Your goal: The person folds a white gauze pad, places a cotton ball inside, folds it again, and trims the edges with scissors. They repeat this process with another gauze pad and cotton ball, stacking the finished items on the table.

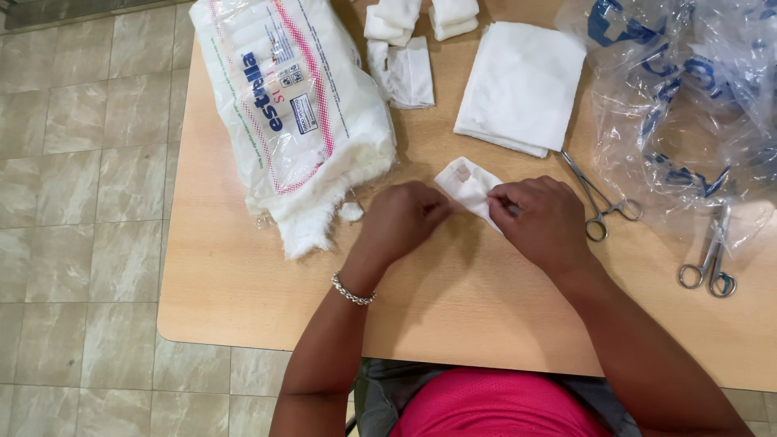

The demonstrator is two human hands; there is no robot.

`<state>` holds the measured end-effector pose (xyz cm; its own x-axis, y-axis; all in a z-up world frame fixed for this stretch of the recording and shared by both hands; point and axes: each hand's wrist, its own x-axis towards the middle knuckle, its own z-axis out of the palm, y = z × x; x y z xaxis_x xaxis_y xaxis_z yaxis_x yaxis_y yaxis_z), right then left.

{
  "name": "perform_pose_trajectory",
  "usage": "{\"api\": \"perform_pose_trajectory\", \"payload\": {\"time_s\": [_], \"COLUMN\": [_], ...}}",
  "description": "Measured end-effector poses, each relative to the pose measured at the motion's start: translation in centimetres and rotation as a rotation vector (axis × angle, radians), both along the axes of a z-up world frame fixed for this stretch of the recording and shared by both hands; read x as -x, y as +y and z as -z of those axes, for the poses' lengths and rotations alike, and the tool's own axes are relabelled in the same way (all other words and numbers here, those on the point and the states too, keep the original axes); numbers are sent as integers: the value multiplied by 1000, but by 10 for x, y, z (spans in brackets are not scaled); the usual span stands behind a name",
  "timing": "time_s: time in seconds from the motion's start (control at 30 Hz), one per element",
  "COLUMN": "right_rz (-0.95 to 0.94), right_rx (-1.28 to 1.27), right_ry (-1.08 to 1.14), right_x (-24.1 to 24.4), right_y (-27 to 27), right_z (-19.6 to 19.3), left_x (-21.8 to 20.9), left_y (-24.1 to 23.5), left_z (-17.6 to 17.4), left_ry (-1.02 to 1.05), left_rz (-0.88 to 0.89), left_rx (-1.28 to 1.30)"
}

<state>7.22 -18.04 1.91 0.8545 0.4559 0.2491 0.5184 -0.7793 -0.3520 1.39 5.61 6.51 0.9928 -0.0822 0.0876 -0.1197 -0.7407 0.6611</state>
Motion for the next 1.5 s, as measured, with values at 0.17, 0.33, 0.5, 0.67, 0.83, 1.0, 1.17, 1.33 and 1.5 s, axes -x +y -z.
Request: {"api": "perform_pose_trajectory", "payload": {"time_s": [0.17,0.33,0.5,0.67,0.83,1.0,1.17,1.33,1.5], "right_rz": [91,149,193,154,24,-71,-1,85,104], "right_rx": [34,49,-154,-284,-125,22,86,124,155], "right_ry": [187,545,846,766,482,447,424,337,187], "right_x": [18,23,17,0,-31,-48,-52,-51,-45], "right_y": [9,14,3,-13,-8,12,20,22,25], "right_z": [-28,-65,-63,-63,-65,-61,-46,-13,7], "left_x": [1,-2,-2,-3,-3,-2,-3,-4,-7], "left_y": [-32,-36,-45,-49,-50,-53,-51,-52,-50], "left_z": [21,44,53,54,53,56,60,63,64], "left_ry": [-155,-218,-237,-206,-213,-243,-294,-348,-420], "left_rz": [155,165,48,15,10,-15,-6,6,55], "left_rx": [-69,-197,-172,-184,-171,-177,-164,-175,-157]}}
